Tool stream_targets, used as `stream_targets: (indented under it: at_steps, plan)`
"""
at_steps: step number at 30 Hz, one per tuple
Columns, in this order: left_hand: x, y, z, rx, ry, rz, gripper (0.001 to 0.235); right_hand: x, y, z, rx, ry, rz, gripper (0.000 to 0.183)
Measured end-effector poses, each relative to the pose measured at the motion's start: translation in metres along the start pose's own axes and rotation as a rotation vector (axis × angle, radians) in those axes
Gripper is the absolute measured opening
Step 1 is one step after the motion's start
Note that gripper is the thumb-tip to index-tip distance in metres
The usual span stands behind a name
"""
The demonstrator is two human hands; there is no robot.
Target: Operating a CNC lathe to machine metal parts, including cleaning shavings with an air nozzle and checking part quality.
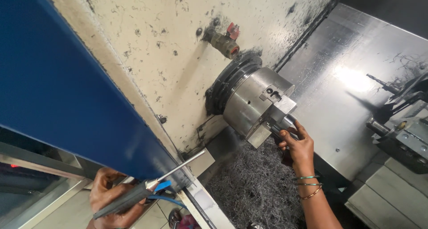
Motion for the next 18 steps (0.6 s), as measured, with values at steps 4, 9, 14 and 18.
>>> stream_targets:
  at_steps: [4, 9, 14, 18]
  plan:
    - [-0.008, -0.001, 0.01, 0.026, 0.036, -0.027, 0.025, 0.001, 0.0, 0.001, 0.026, 0.022, 0.013, 0.079]
    - [-0.012, -0.001, 0.017, 0.03, 0.047, -0.009, 0.023, 0.003, 0.002, -0.004, 0.031, 0.013, 0.014, 0.08]
    - [-0.014, -0.001, 0.02, 0.027, 0.055, 0.009, 0.022, 0.006, 0.003, -0.007, 0.042, 0.024, 0.018, 0.08]
    - [-0.014, 0.0, 0.017, 0.004, 0.037, -0.011, 0.021, 0.005, 0.003, -0.006, 0.027, 0.022, 0.011, 0.08]
Point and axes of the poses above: each hand's wrist, its own x-axis away from the middle knuckle, its own y-axis out of the palm, z = x × y, the point moved 6 cm from there along -x, towards the middle knuckle, and after that the axes turned 2 degrees about y, right-handed, at the moved point
